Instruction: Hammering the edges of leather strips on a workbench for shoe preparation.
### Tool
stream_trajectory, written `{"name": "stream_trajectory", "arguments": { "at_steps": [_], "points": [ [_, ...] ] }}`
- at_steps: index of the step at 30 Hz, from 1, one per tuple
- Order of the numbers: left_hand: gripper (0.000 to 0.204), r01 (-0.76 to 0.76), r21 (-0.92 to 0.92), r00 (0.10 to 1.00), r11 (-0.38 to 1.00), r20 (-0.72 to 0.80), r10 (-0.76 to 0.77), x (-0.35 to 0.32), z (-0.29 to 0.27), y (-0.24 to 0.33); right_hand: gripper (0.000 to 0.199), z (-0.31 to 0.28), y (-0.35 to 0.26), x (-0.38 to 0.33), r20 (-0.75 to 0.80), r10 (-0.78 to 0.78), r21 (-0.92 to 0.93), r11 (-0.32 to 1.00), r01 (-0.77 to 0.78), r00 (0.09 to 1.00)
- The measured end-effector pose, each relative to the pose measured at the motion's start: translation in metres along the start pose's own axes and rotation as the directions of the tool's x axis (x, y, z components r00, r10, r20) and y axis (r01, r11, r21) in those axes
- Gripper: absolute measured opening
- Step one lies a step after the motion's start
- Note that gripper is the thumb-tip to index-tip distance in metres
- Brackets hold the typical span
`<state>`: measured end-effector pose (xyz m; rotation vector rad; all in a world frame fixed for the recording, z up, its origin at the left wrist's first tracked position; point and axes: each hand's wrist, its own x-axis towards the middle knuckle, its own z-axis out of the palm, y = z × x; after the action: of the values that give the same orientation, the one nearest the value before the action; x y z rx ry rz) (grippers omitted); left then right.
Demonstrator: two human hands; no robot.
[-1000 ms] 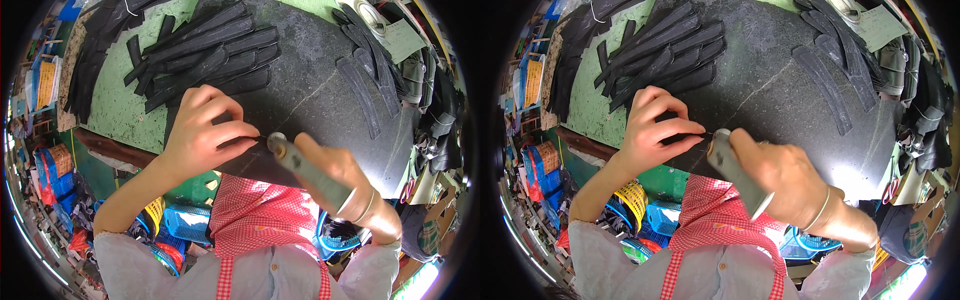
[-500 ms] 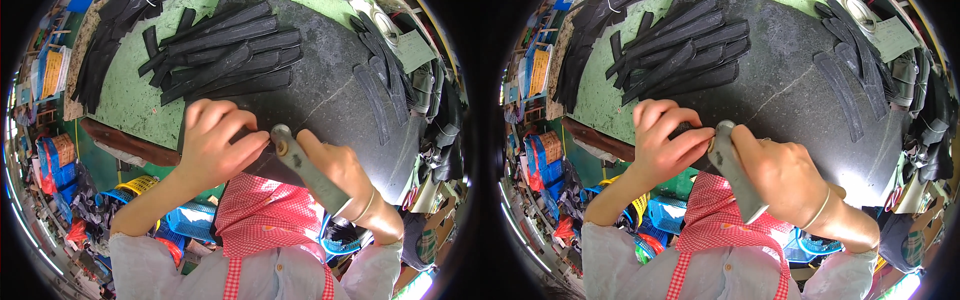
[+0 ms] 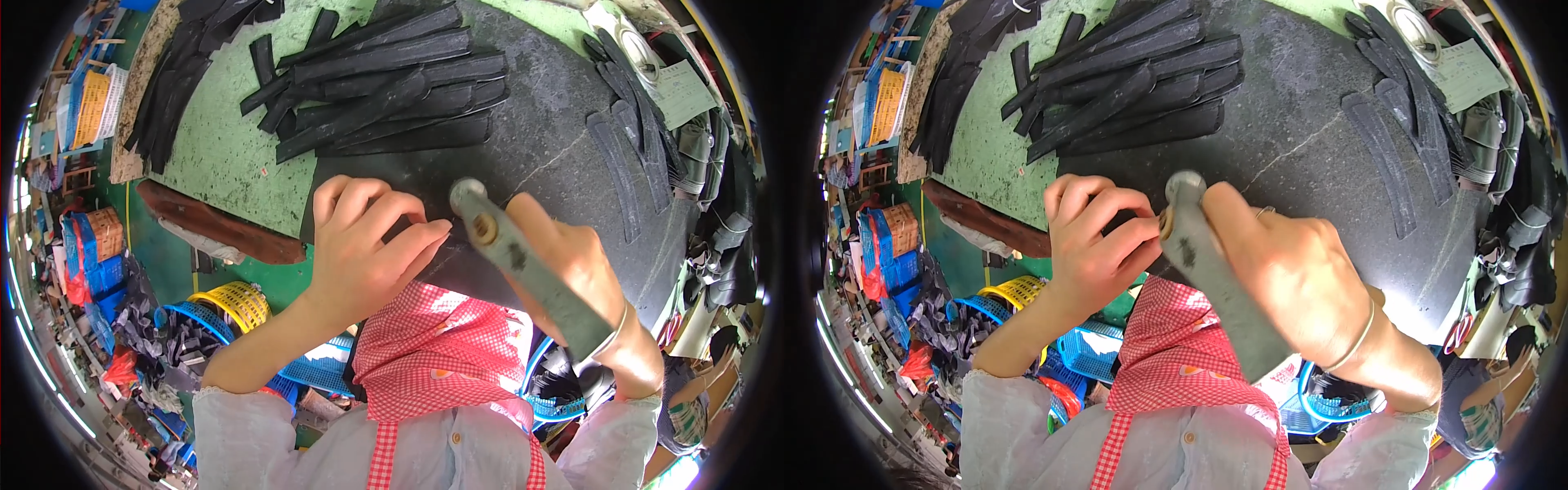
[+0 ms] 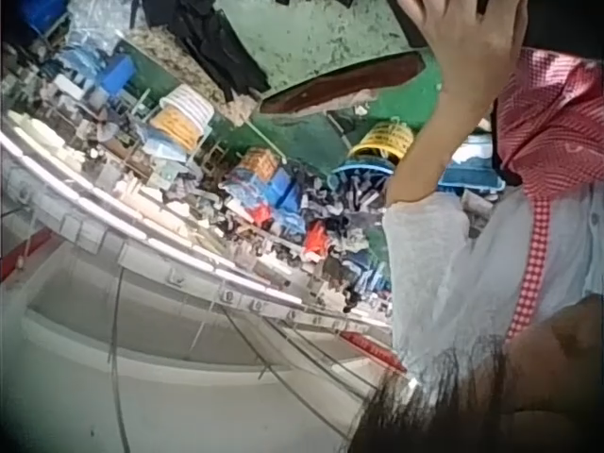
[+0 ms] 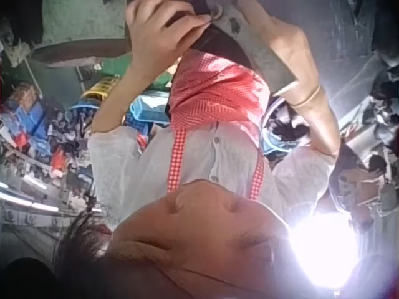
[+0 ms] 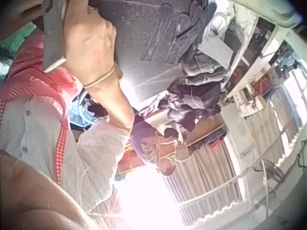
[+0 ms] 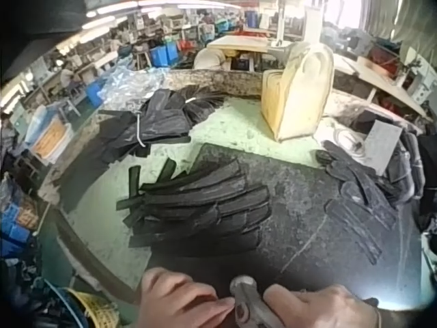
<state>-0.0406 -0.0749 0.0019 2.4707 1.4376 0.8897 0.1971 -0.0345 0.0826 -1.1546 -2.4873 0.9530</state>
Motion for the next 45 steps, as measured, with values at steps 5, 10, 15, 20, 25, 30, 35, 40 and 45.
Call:
{"name": "stream_trajectory", "arguments": {
  "at_steps": [5,10,15,20,25,30,35,40,45],
  "points": [
    [0.028,0.189,0.02,0.982,0.982,-0.031,-0.188,-0.001,0.002,0.003,0.025,0.013,0.002,-0.007,0.099,0.099,-0.029,0.995,-0.097,0.99],
    [0.024,-0.014,-0.125,0.999,0.992,-0.043,0.009,0.009,0.013,-0.008,0.031,-0.002,-0.001,-0.025,0.173,0.176,0.127,0.972,-0.2,0.969],
    [0.025,-0.161,-0.095,0.987,0.982,-0.021,0.159,0.011,0.013,-0.012,0.014,0.005,-0.003,-0.026,-0.065,0.193,0.128,0.975,-0.184,0.979],
    [0.027,-0.172,-0.051,0.985,0.984,0.015,0.173,0.007,0.014,-0.01,0.02,0.01,0.01,-0.018,0.018,0.151,0.168,0.974,-0.151,0.988],
    [0.027,0.007,-0.108,1.0,0.994,-0.001,-0.007,0.013,0.006,-0.007,0.027,0.012,0.005,-0.021,0.123,0.13,-0.011,0.991,-0.13,0.984],
    [0.022,-0.099,-0.016,0.994,0.995,-0.049,0.098,0.001,0.01,-0.008,0.022,0.007,0.002,-0.013,0.07,0.087,0.019,0.996,-0.088,0.994],
    [0.026,-0.075,0.034,0.997,0.997,0.037,0.074,-0.011,0.001,0.006,0.018,0.016,-0.001,-0.015,0.112,0.063,-0.075,0.996,-0.055,0.992],
    [0.057,-0.07,-0.146,0.982,0.987,0.164,0.094,-0.046,0.012,0.05,0.018,0.009,-0.004,-0.005,0.066,-0.002,-0.111,0.994,0.009,0.998],
    [0.052,-0.033,-0.203,0.987,0.979,0.148,0.064,-0.032,0.018,0.054,0.016,0.013,0.006,-0.009,0.056,0.076,0.072,0.994,-0.08,0.996]
  ]
}}
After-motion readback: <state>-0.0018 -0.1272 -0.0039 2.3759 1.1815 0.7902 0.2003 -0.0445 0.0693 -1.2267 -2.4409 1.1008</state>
